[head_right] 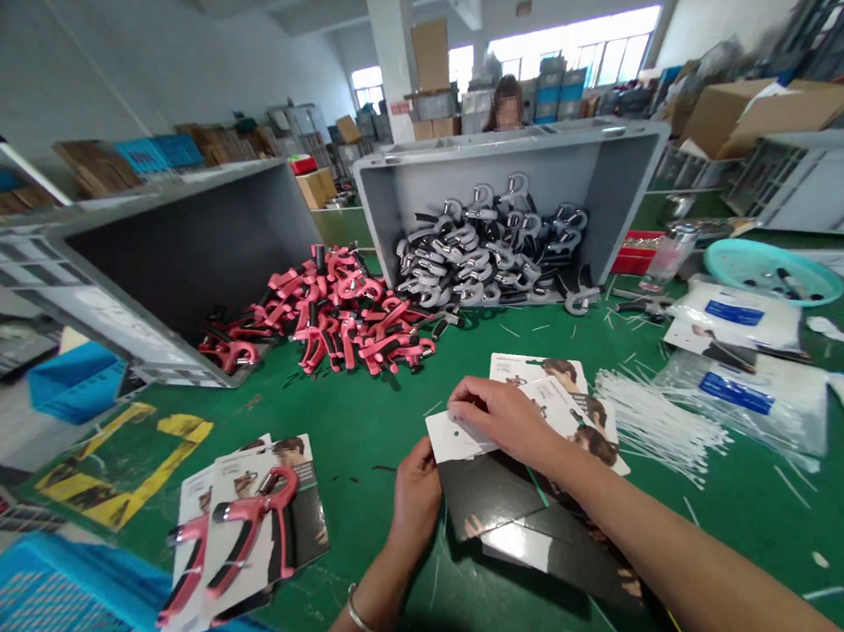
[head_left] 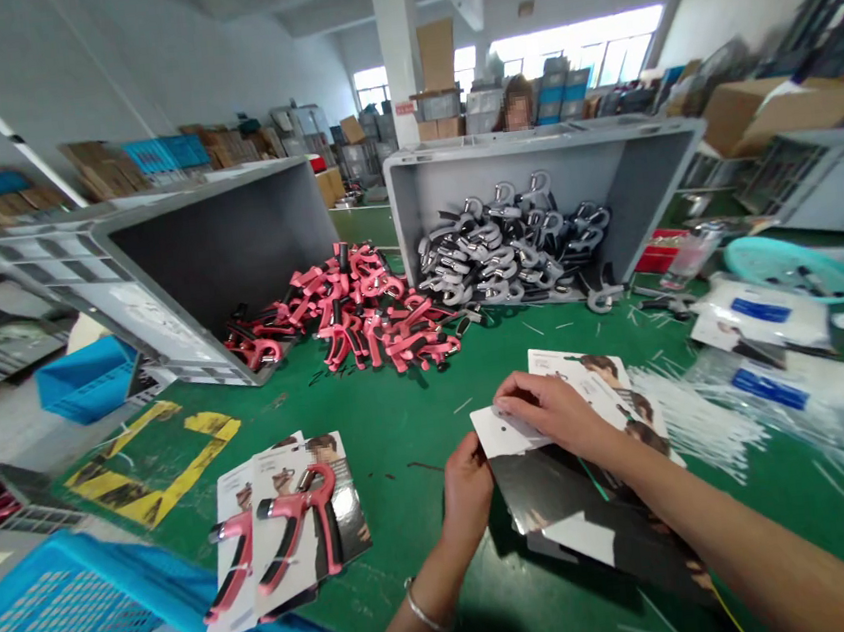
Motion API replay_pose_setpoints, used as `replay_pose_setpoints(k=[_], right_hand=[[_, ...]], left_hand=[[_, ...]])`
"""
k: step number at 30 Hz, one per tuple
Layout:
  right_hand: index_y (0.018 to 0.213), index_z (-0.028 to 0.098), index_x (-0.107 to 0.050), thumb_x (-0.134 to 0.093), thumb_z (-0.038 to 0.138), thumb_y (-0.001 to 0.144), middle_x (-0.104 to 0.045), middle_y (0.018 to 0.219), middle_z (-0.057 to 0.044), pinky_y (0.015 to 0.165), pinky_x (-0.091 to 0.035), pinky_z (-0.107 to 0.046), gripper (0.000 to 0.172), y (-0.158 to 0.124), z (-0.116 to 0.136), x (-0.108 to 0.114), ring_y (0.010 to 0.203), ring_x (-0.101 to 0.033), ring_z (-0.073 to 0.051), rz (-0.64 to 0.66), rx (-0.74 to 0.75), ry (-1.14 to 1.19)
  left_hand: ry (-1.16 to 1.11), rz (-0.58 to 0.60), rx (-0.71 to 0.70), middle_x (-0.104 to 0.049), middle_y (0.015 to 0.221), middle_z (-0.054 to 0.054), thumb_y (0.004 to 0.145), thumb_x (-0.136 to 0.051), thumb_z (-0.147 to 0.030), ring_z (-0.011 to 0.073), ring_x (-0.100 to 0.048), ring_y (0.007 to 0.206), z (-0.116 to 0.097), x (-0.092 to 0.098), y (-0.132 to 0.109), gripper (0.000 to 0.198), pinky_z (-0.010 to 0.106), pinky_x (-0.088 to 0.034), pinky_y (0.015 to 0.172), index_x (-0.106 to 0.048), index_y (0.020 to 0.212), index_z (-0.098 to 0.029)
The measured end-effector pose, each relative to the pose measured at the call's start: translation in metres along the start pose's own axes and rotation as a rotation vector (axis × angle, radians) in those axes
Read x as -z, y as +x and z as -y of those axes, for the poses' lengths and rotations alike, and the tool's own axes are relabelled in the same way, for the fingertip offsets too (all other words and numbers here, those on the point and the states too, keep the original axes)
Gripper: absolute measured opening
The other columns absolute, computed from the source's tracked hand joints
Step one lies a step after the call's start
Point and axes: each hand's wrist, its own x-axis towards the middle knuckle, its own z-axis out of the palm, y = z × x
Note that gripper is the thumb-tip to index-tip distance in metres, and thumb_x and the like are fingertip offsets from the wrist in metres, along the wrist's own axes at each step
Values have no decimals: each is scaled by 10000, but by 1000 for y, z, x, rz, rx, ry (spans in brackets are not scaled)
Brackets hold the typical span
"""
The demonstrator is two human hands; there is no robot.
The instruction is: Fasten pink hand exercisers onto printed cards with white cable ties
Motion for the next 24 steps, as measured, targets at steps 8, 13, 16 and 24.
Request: replay_pose_setpoints(k=[8, 13, 16, 24], right_hand=[[1056, 204, -632, -457, 183, 964, -644, 1015, -53, 807, -422, -304, 199, -4, -1, 1, 930, -596, -196, 29, 141, -145], [1023, 198, -644, -434, 70, 915, -613, 1009, -54, 845, -439, -304, 268, -8, 2, 7, 933, -597, -185, 115, 189, -179], [1032, 198, -632, -516, 106, 905, -607, 996, -36, 806, -445, -286, 195, -11, 5, 11, 875, -595, -168, 138, 161, -161], [1024, 204, -635, -614, 213, 926, -589, 1004, -29, 792, -437, -272, 100, -11, 1, 13, 879, -588, -163, 194, 196, -142]], left_hand=[[-78, -16, 41, -769, 977, 46, 726, -702, -183, 223, -684, 909, -3, -4, 5, 297, 338, -506, 888, -767, 1015, -180], [-75, -27, 65, -770, 970, 50, 710, -724, -190, 225, -684, 908, -6, -3, 10, 310, 339, -506, 882, -768, 1017, -172], [-72, -18, 67, -769, 973, 51, 704, -739, -204, 230, -682, 922, -6, -2, 13, 302, 347, -497, 902, -768, 1002, -169], [-290, -29, 82, -748, 1012, 67, 681, -811, -230, 209, -689, 921, -10, 0, 12, 380, 325, -507, 861, -664, 1028, -178]])
